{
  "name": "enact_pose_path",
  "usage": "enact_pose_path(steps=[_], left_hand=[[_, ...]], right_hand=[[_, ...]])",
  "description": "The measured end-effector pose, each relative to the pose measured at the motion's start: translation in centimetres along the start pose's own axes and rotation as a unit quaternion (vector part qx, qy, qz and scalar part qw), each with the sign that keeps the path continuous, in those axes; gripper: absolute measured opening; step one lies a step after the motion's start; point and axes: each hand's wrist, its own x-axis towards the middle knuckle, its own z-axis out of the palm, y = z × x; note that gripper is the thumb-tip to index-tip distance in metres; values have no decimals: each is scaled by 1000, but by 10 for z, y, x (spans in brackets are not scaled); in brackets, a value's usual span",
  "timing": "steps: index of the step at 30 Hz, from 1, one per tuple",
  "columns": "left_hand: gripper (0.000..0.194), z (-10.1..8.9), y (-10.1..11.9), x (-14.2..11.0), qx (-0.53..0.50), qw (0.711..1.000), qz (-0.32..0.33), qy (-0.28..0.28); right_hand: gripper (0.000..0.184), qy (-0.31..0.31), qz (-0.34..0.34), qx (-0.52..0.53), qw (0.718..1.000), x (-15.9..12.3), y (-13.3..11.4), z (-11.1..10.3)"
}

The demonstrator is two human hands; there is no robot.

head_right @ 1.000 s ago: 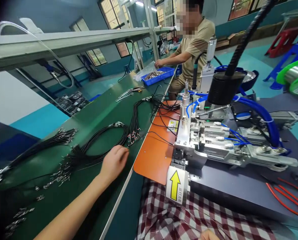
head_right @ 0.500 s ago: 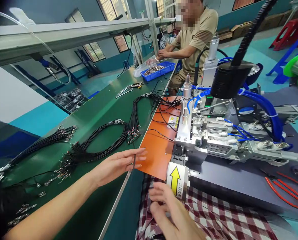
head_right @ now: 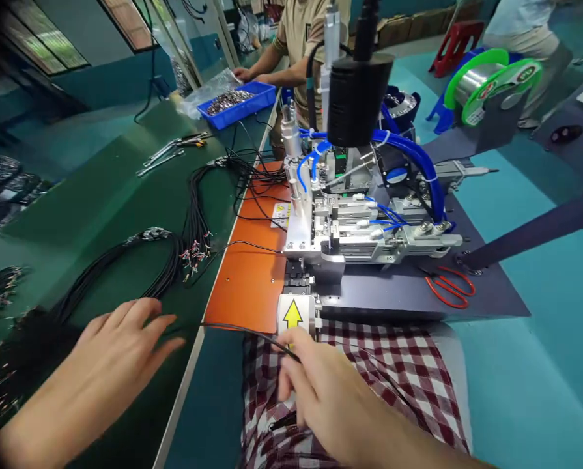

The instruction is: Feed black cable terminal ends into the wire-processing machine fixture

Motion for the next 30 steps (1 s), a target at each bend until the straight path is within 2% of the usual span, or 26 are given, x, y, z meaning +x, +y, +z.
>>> enact_pose_path(steps=[2, 4, 5, 7, 9, 11, 13, 16, 18, 19, 21, 24, 26, 28, 30], left_hand=[[35, -2, 27, 7, -96, 993, 46, 52], [39, 1, 52, 16, -247, 964, 102, 14], [37, 4, 60, 20, -304, 948, 97, -7], [31, 11, 67, 27, -382, 921, 64, -37], [25, 17, 64, 31, -423, 905, 31, -40], [24, 20, 61, 34, -441, 896, 20, -44], [26, 17, 63, 38, -429, 902, 14, -56], [24, 7, 76, 50, -405, 913, 4, -48], [24, 4, 86, 59, -433, 900, 6, -50], [23, 4, 90, 65, -465, 884, 2, -55], [21, 8, 93, 74, -550, 831, -27, -80], [19, 18, 90, 84, -672, 722, -96, -132], [21, 23, 86, 88, -718, 662, -125, -172], [25, 26, 84, 89, -738, 632, -141, -191], [28, 26, 83, 89, -748, 617, -145, -197]], right_hand=[[17, -28, -16, -33, 999, 10, -13, -3], [12, -41, -27, 10, 999, 18, -20, -12], [12, -33, -31, 43, 998, 21, -19, -19], [32, 4, -27, 75, 997, 21, -11, -35], [40, 68, -48, 73, 994, 19, 1, -48], [25, 122, -71, 56, 988, 19, 10, -51], [8, 165, -93, 44, 981, 21, 12, -46], [22, 217, -100, 28, 971, 28, 4, -37], [23, 233, -88, 34, 968, 31, -2, -37], [23, 229, -80, 52, 969, 33, -4, -40], [21, 204, -65, 113, 970, 35, -3, -48], [19, 191, -56, 178, 964, 37, 4, -59], [18, 196, -59, 196, 959, 38, 10, -61], [17, 189, -61, 221, 955, 39, 15, -58], [18, 181, -62, 250, 949, 42, 17, -54]])
